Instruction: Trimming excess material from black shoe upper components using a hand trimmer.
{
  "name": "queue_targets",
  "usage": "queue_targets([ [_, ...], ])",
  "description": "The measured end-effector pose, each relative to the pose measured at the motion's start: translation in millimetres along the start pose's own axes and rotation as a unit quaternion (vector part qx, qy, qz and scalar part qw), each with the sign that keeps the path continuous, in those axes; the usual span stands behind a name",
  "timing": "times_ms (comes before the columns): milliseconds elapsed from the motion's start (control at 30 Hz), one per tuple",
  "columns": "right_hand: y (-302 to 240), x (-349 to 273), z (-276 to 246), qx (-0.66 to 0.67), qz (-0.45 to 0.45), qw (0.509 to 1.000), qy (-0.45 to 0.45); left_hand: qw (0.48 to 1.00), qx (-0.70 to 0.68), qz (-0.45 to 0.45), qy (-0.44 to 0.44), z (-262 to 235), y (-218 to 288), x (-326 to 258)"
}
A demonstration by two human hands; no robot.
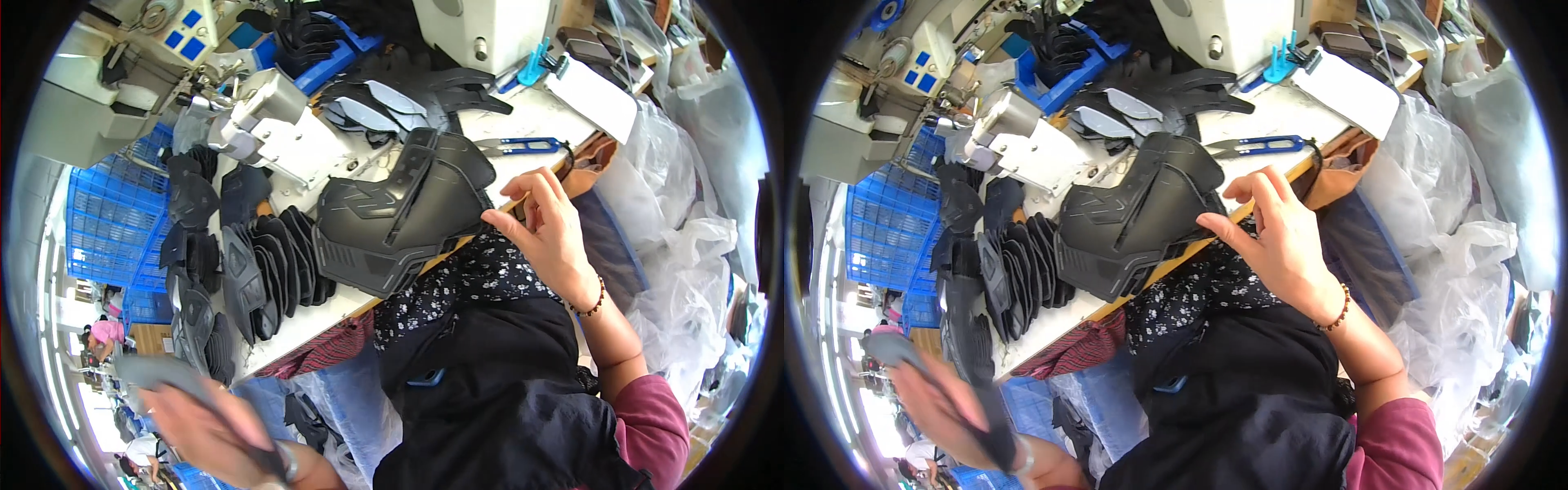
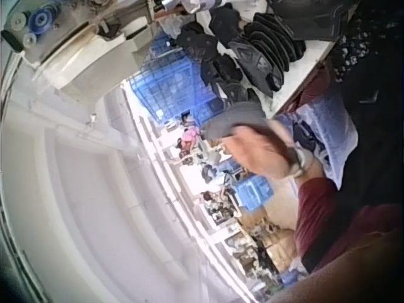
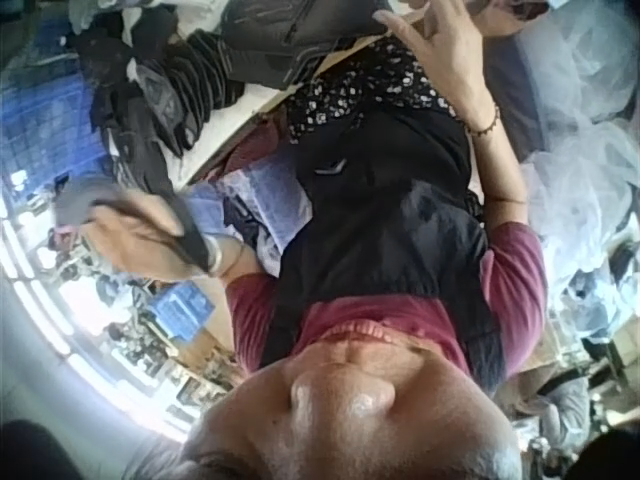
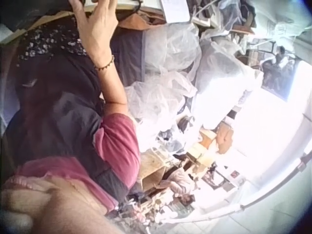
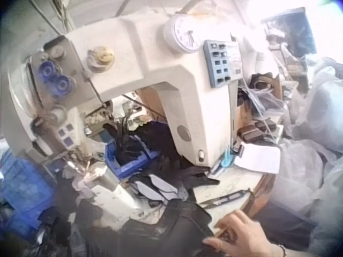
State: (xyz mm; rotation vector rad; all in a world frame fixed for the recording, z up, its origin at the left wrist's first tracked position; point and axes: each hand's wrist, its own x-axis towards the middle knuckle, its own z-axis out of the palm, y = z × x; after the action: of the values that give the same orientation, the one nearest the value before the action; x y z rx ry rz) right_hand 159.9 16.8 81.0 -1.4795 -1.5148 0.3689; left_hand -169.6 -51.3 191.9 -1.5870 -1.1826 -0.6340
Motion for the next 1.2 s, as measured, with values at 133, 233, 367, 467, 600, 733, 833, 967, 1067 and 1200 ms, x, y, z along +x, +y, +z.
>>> queue_targets([
  [133,-8,10,20,-0.087,-0.016,0.996,0.031,0.908,-0.281,-0.312,-0.022,92,-34,74],
  [233,-14,12,28,-0.125,-0.016,0.992,0.018,0.919,-0.297,-0.23,-0.117,195,-89,80],
  [367,-14,12,32,-0.067,-0.008,0.997,0.04,0.875,-0.394,-0.148,-0.24,279,-75,62],
  [467,-25,15,27,0.073,0.095,0.993,-0.002,0.808,-0.417,-0.111,-0.402,317,-71,35],
  [600,-19,20,21,0.265,0.095,0.96,-0.011,0.923,-0.321,-0.068,-0.201,288,-39,49],
  [733,-14,31,18,0.34,0.077,0.936,-0.049,0.845,-0.451,-0.142,-0.247,176,40,92],
  [833,-22,33,13,0.308,0.042,0.948,-0.07,0.891,-0.355,-0.177,-0.221,155,51,67],
  [967,-17,33,20,0.292,0.023,0.953,-0.08,0.913,-0.394,-0.035,-0.102,128,96,52],
  [1067,-23,35,18,0.296,0.028,0.952,-0.071,0.726,-0.635,-0.078,-0.25,124,138,49],
  [1200,-19,42,24,0.231,0.048,0.972,-0.019,0.599,-0.709,-0.168,-0.331,136,161,49],
])
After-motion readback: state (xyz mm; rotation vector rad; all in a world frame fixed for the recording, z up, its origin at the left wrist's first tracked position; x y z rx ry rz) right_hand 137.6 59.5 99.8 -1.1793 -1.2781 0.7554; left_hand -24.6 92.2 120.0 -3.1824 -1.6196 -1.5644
